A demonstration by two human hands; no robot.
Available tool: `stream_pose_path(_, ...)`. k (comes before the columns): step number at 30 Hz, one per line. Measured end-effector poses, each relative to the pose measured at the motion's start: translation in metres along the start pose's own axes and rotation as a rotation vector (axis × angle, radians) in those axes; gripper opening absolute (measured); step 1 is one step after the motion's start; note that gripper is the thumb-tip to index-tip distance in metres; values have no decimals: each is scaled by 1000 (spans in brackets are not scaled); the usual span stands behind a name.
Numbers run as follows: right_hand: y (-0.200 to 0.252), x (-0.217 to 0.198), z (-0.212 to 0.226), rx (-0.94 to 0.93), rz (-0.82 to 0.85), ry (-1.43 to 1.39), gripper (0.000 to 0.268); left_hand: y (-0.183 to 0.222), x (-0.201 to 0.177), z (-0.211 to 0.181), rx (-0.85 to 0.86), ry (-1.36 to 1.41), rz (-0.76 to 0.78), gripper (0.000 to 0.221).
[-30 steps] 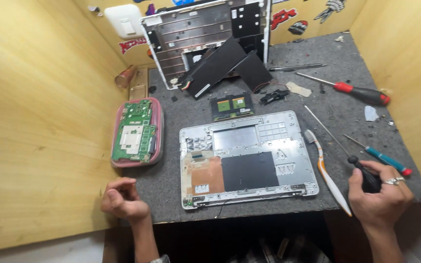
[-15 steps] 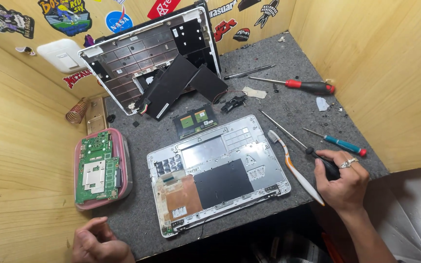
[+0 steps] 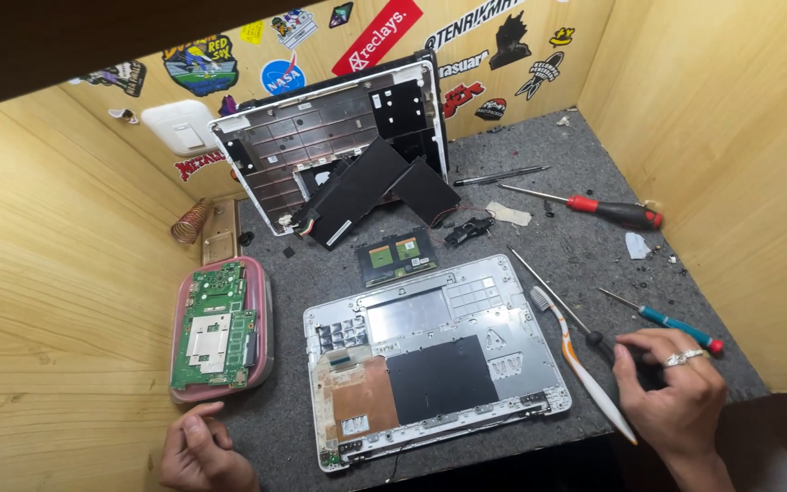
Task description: Disassembling a laptop by removing internal screws and components like the battery and storage drive.
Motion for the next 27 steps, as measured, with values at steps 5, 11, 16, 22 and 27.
stream_pose_path(5, -67, 5, 1, 326, 664, 221, 29, -4, -3, 7, 6, 102, 27, 32)
stream_pose_path(11, -162, 105, 35, -63, 824, 36, 20, -9, -4, 13, -68, 147, 41, 29)
stream_pose_path(16, -170, 163, 27, -116, 929, 74, 41, -11, -7, 7, -95, 157, 45, 29)
stream_pose_path(22, -173, 168, 13, -180, 832, 3, 36, -12, -5, 5, -97, 170, 71, 28)
stream_pose_path(27, -179, 145, 9, -58, 621, -429, 40, -11, -4, -4, -72, 150, 66, 28)
Point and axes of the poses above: each hand's wrist, its own y-axis away from the middle knuckle, its own x-axis out of the palm, z = x × y, the point moved 3 cm from there along -y, towards the middle knuckle, and after that the axes turned 8 degrees about -x, right-handed, at the moved point
